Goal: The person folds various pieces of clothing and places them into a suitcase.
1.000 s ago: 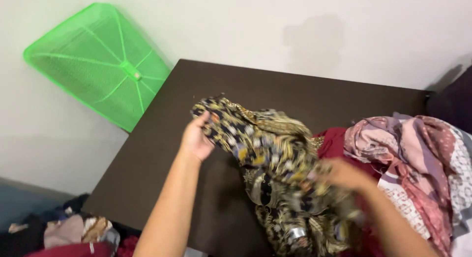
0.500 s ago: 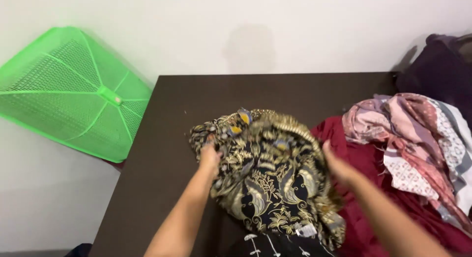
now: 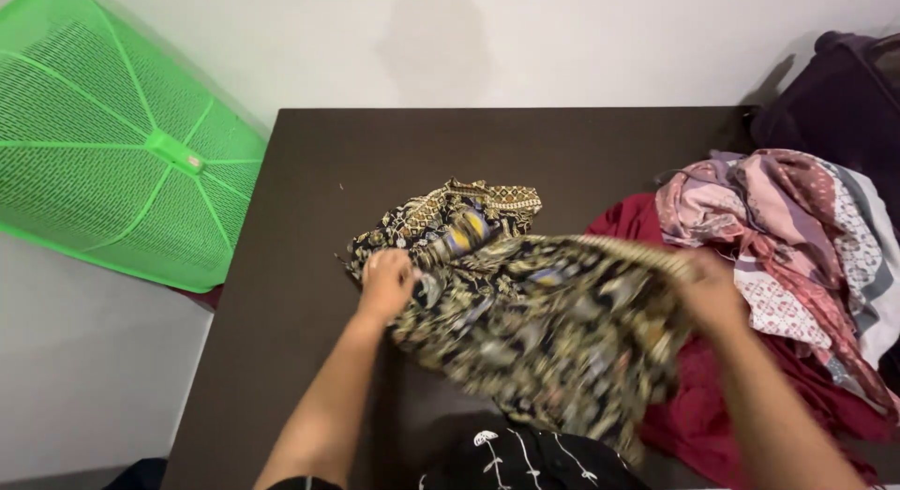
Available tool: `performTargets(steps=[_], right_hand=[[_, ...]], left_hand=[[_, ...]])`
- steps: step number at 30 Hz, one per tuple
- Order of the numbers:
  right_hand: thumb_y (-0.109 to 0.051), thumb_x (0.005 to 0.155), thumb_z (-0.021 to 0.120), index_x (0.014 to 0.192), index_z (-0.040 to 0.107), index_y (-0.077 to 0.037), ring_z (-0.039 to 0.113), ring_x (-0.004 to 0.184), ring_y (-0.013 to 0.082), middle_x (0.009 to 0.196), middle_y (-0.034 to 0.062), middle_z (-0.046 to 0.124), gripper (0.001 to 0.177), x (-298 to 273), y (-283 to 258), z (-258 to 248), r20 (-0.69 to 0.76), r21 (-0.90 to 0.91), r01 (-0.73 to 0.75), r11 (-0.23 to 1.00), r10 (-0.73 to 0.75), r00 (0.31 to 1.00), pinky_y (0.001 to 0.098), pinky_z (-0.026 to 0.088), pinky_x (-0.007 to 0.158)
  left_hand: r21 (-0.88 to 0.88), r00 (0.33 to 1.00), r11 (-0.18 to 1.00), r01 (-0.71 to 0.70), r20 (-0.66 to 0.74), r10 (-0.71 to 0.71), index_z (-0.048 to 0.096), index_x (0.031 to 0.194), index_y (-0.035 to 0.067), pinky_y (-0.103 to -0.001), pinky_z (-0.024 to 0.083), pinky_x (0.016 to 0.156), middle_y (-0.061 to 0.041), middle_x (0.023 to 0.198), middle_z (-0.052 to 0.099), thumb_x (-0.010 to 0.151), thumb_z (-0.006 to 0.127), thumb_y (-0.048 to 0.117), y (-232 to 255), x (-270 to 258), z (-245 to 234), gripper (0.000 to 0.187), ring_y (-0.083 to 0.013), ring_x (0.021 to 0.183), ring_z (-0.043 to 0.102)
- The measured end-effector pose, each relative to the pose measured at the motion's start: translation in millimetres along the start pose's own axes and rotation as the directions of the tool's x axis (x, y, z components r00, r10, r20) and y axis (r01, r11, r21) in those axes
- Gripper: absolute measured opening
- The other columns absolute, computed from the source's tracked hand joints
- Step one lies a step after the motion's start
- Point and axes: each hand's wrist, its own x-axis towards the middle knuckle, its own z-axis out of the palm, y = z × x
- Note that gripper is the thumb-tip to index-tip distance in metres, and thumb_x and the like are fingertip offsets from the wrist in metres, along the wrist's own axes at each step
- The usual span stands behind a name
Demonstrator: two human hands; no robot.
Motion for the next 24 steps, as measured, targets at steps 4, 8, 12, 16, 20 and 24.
performTargets(steps=[4,8,12,16,20,24], right_hand=[[-0.011,0.1,0.073,0.119,0.067,-0.003,0.066,0.089,0.0139,0.106,0.0059,0.071,0.021,11,-92,-85,-0.166,0.275,0.122,0.954,-0.078,0.983,0.0297,0.054,0.075],[-0.008,0.096,0.061,0.121,0.068,-0.013,0.069,0.089,0.0159,0.105,0.003,0.072,0.026,32,-104,-136,0.297,0.604,-0.279,0.747,0.114,0.948,0.0336,0.058,0.076],[-0.01,0.106,0.064,0.133,0.061,-0.007,0.066,0.103,0.019,0.121,0.0094,0.066,0.028,78,-93,-106,-0.111,0.519,-0.021,0.855,0.092,0.99,0.0355,0.055,0.09],[-0.035,0.096,0.092,0.146,0.023,0.02,0.032,0.132,0.064,0.145,0.0514,0.018,0.102,41,-134,-19,-0.314,-0.659,0.272,0.701,-0.586,0.747,0.0666,0.04,0.103],[-0.043,0.06,0.094,0.155,0.006,0.002,0.012,0.149,0.049,0.159,0.0356,0.009,0.138,-49,-199,47,0.164,-0.296,0.727,0.619,-0.717,0.677,0.0578,0.018,0.12],[-0.017,0.078,0.079,0.126,0.067,-0.013,0.068,0.11,0.0206,0.116,0.0081,0.073,0.05,-26,-184,47,0.576,-0.047,0.552,0.832,-0.429,0.696,0.0374,0.052,0.1]], left_hand=[[-0.721,0.984,0.68,0.132,0.012,-0.179,0.059,0.085,0.009,-0.029,0.046,0.066,0.0,0.077,0.064,0.105,0.062,0.026,4,35,-45,0.026,-0.0109,0.073,0.054],[-0.887,0.961,0.39,0.248,0.175,-0.212,0.059,0.088,0.011,-0.027,0.047,0.07,0.003,0.083,0.062,0.105,0.057,0.031,66,39,-150,0.026,-0.0069,0.078,0.053],[-0.61,0.968,0.788,-0.078,0.143,0.207,0.063,0.095,0.007,-0.035,0.053,0.07,-0.008,0.084,0.067,0.091,0.074,0.029,92,43,-190,0.025,-0.0174,0.08,0.062],[0.099,0.988,0.99,0.097,-0.126,-0.084,0.061,0.108,0.012,-0.049,0.052,0.066,-0.016,0.082,0.074,0.103,0.064,0.04,183,41,-191,0.028,-0.0393,0.079,0.071],[-0.536,0.945,0.821,-0.197,0.118,0.304,0.063,0.121,0.017,-0.041,0.058,0.075,-0.011,0.094,0.077,0.092,0.072,0.038,235,22,-173,0.037,-0.0328,0.089,0.077],[-0.455,0.753,0.826,-0.334,0.399,0.524,0.06,0.127,0.019,-0.043,0.056,0.076,-0.01,0.09,0.076,0.068,0.088,0.038,279,5,-212,0.068,-0.0318,0.087,0.074]])
